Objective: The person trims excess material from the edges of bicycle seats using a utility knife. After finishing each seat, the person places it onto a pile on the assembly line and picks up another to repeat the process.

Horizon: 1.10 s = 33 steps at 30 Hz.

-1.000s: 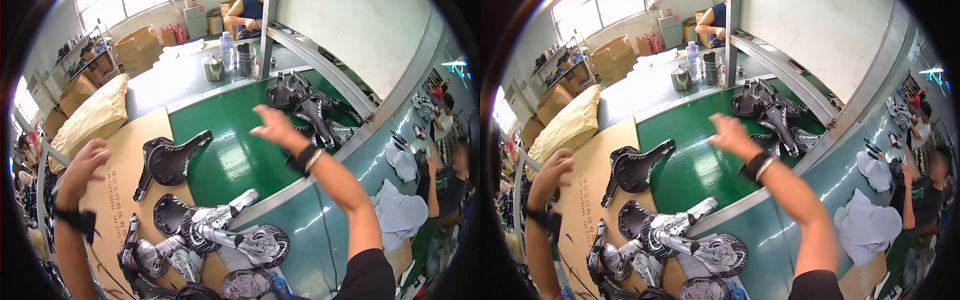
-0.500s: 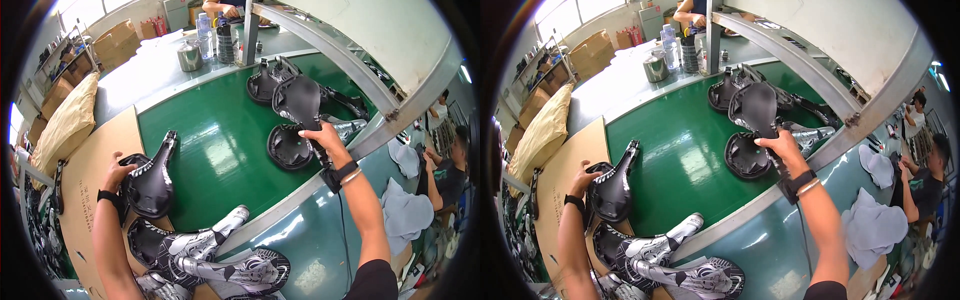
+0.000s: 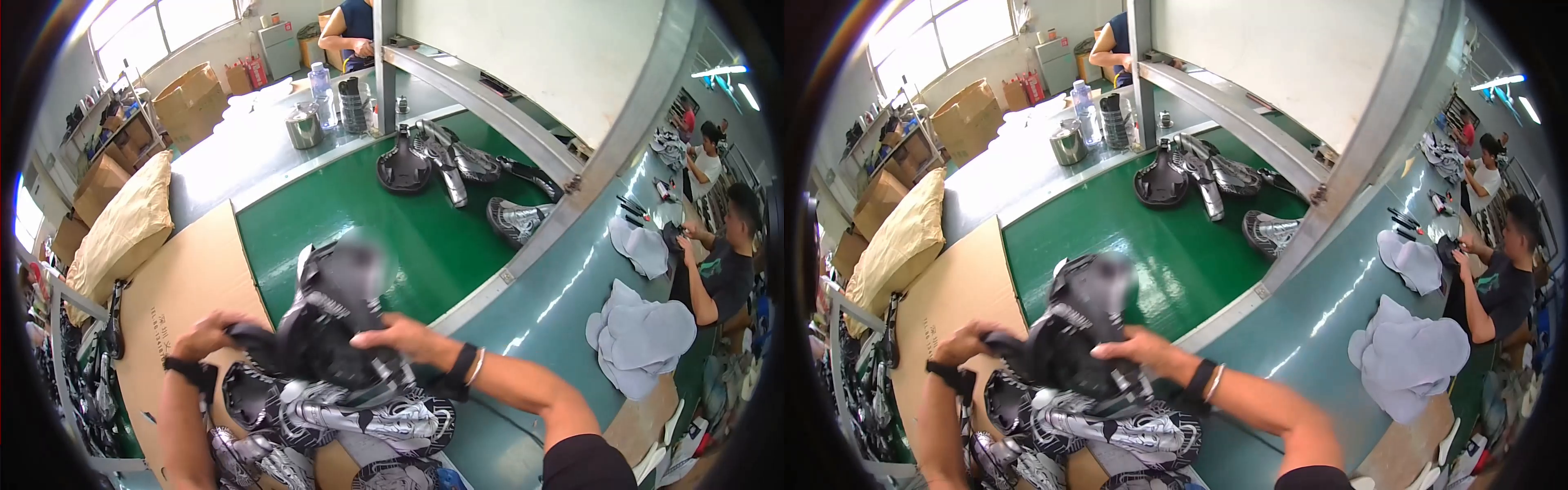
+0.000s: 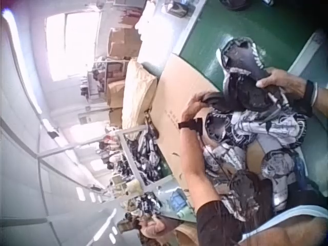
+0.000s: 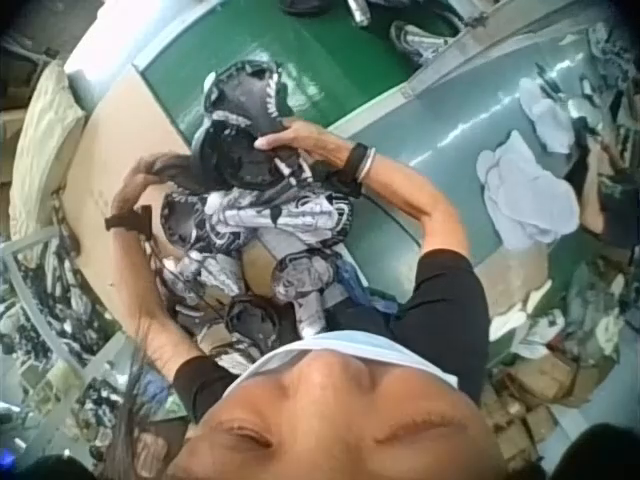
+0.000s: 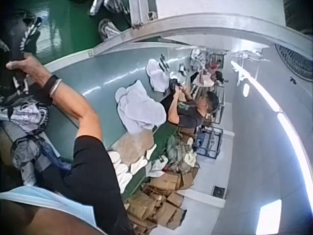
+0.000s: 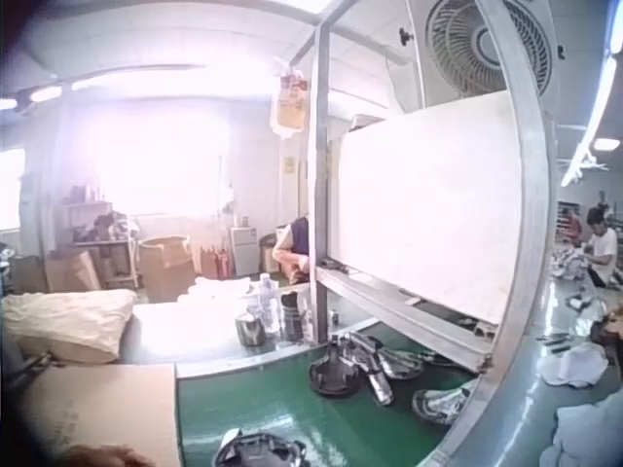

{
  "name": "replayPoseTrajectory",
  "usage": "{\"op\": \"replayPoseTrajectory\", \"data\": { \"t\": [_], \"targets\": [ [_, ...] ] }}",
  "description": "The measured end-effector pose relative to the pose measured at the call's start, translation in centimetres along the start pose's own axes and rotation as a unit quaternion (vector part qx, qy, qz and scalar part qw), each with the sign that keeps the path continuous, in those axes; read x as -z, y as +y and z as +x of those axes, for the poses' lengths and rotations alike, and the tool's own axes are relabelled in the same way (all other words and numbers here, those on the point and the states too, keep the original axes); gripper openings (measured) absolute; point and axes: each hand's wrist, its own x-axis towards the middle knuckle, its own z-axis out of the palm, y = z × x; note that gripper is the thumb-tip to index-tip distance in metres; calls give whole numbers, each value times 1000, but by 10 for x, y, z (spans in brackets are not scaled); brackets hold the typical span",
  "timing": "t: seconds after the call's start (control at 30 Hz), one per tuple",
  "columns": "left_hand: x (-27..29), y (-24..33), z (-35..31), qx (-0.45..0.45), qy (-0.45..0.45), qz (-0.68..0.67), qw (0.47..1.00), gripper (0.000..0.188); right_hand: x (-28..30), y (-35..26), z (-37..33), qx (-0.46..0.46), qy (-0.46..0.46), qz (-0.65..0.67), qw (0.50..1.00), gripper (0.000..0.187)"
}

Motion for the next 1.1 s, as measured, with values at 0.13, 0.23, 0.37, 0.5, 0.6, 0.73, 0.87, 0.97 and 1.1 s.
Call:
{"op": "replayPoseTrajectory", "data": {
  "t": [0.13,0.23,0.37,0.5,0.6,0.73,0.87,0.97,1.1],
  "targets": [
    [-9,-20,-107,-123,109,177,970,35,-64,0,-29,-34,-162,-30,986,60],
    [-22,-23,-166,-49,124,28,991,30,-82,38,-34,-19,-282,-282,917,74],
    [-48,-10,-217,29,78,95,992,36,-66,-9,-49,83,-516,-389,759,72],
    [-45,23,-232,243,-167,28,955,32,79,-74,42,301,192,-553,753,65],
    [-23,60,-189,200,-203,98,953,26,168,-120,74,75,422,-598,678,86],
    [-31,122,-74,135,201,4,970,32,277,-108,114,-28,474,-503,722,95],
    [-39,92,29,76,212,-53,973,39,266,-94,117,35,476,-560,677,80],
    [-39,57,70,69,225,-142,962,48,247,-81,110,126,423,-545,713,76],
    [-14,0,80,98,355,-148,918,75,202,-39,40,258,147,-427,854,76]
  ]
}}
